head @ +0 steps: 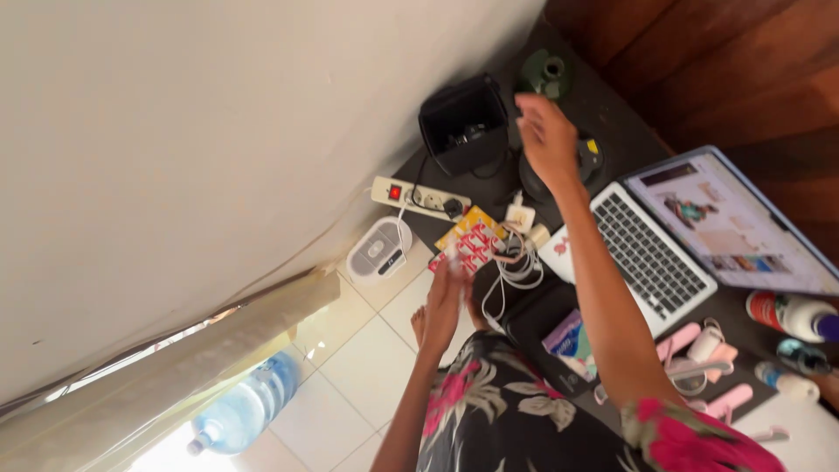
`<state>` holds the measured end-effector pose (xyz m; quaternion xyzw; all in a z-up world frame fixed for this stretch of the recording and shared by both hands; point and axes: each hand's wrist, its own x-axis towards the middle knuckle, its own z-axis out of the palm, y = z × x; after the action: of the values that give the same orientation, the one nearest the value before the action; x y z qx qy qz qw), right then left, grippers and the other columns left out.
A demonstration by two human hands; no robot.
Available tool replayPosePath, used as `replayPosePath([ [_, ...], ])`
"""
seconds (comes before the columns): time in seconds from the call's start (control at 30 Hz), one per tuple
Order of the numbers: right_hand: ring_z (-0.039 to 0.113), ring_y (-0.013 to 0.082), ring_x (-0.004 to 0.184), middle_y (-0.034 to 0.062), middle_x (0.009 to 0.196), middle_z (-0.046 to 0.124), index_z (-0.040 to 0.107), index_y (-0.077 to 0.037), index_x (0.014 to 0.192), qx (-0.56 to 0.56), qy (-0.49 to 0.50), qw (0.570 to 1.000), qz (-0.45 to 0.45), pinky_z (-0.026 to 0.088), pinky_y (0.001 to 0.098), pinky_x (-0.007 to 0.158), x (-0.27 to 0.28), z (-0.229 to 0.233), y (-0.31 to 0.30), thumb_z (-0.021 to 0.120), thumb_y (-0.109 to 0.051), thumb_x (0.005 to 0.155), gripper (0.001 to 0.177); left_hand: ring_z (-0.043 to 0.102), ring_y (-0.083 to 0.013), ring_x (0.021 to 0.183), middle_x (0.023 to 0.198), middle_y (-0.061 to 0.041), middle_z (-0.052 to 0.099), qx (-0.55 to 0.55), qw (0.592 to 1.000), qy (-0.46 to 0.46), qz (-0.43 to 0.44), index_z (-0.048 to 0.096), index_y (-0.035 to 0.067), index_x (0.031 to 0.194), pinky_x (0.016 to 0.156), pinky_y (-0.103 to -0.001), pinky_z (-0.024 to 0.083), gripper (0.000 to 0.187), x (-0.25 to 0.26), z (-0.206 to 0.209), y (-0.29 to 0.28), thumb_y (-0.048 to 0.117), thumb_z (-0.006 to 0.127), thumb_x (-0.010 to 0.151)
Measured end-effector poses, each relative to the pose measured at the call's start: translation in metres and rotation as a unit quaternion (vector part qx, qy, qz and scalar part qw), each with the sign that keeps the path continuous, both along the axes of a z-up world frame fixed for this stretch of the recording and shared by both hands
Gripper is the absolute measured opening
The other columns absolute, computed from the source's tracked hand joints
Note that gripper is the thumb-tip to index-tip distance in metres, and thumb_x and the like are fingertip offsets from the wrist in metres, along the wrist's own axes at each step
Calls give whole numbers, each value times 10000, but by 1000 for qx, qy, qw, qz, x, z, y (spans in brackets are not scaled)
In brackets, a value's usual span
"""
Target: Tidying up and organizing various objects around the room, including desk items and cleaning supplies.
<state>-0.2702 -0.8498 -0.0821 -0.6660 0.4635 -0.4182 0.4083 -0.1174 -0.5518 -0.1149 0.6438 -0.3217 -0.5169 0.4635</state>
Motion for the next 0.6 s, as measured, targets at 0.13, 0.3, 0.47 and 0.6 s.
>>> replayPosePath([
  [0.13, 655, 84, 922, 47, 1084, 702, 662, -79, 1306, 250, -44, 965, 60, 543, 236, 758, -44, 26, 90, 590, -108, 1063, 255, 565, -74, 688, 952, -19, 677, 56, 987, 153, -8, 513, 99, 1453, 619, -243, 465, 474, -22, 18, -28, 308, 584, 1034],
  [0.3, 673, 99, 787, 32, 924, 672, 647, -76, 1240, 362, -51, 921, 132, 558, 258, 677, -72, 25, 165, 627, -91, 966, 275, 527, -114, 636, 805, -46, 718, 123, 978, -71, -152, 678, 125, 1312, 588, -303, 416, 357, -43, 34, -49, 303, 628, 1007],
  [0.47, 717, 146, 760, 85, 873, 714, 676, 10, 1076, 406, -28, 913, 22, 596, 285, 700, -106, -53, 189, 646, -89, 987, 137, 684, -196, 801, 1007, -124, 703, 28, 985, -125, -118, 621, 97, 1261, 717, -343, 533, 327, -53, -46, -20, 256, 677, 980],
  [0.6, 734, 179, 738, 114, 845, 717, 669, 43, 1010, 441, -22, 896, -46, 625, 296, 684, -127, -132, 199, 658, -92, 989, 137, 679, -316, 934, 1160, -192, 654, -9, 976, -206, -64, 627, 75, 1241, 812, -405, 553, 299, -50, -75, -4, 186, 688, 970],
])
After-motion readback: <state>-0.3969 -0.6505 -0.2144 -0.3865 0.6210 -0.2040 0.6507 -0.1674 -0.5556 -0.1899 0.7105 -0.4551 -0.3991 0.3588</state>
